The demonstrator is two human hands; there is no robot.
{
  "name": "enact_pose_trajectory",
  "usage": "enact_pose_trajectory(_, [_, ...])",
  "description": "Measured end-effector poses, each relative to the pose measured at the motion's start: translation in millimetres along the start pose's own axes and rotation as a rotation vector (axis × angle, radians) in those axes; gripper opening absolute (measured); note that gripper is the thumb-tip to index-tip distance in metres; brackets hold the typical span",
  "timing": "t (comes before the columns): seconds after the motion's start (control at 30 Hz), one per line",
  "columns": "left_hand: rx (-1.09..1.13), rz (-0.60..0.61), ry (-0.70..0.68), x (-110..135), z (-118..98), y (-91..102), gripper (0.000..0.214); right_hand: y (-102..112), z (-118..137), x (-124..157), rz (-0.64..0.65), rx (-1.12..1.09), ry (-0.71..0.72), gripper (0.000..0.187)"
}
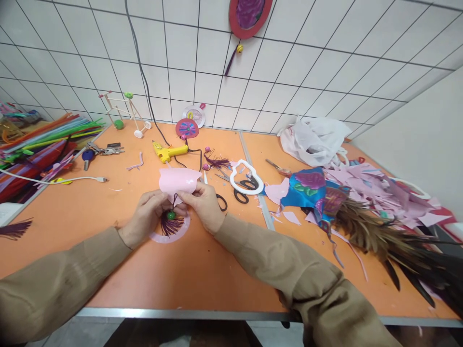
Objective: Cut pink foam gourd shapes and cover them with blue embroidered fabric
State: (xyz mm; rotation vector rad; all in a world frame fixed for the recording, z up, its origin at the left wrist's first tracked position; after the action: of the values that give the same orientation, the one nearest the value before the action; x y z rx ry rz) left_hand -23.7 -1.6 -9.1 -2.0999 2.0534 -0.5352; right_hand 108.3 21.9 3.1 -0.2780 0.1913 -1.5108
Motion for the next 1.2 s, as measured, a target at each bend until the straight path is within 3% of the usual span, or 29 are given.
enact_pose_trajectory(0.27, [0.068, -0.040, 0.024, -0.1, -3.2, -3.1, 0.038, 8.5, -5.8, -6.1, -0.125, 0.001, 0.060, 0.024])
enact_pose_trajectory(0.6, [-0.058, -0.018, 0.036, 2.8, -1.1, -2.6, 0.043, 7.1, -2.6, -2.9, -0.116, -0.030, 0.066, 0.022])
enact_pose_trajectory(0.97, [-0.156, -0.095, -0.054, 2.0, -4.3, -1.4, 0.041, 2.9, -5.9, 0.6, -0.098, -0.048, 0.008, 0.024])
enact_pose_trajectory(1.2, [-0.091, 0.054, -0.087, 5.0, -3.0, -1.4, 0.029, 0.9, -1.1, 1.5, -0.123, -0.095, 0.005, 0.023])
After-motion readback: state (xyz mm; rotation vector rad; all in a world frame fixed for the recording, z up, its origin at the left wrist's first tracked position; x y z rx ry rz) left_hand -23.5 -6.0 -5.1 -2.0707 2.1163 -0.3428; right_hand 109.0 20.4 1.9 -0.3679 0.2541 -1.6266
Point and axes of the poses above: each hand's wrist, its own x-axis away from the middle knuckle, its own y-axis out of the back of the hand, z = x × y, the point moved 4 cm from there along -x, towards the middle knuckle, and after that the axes turned 13 degrees about -z, right-handed, at the moved point
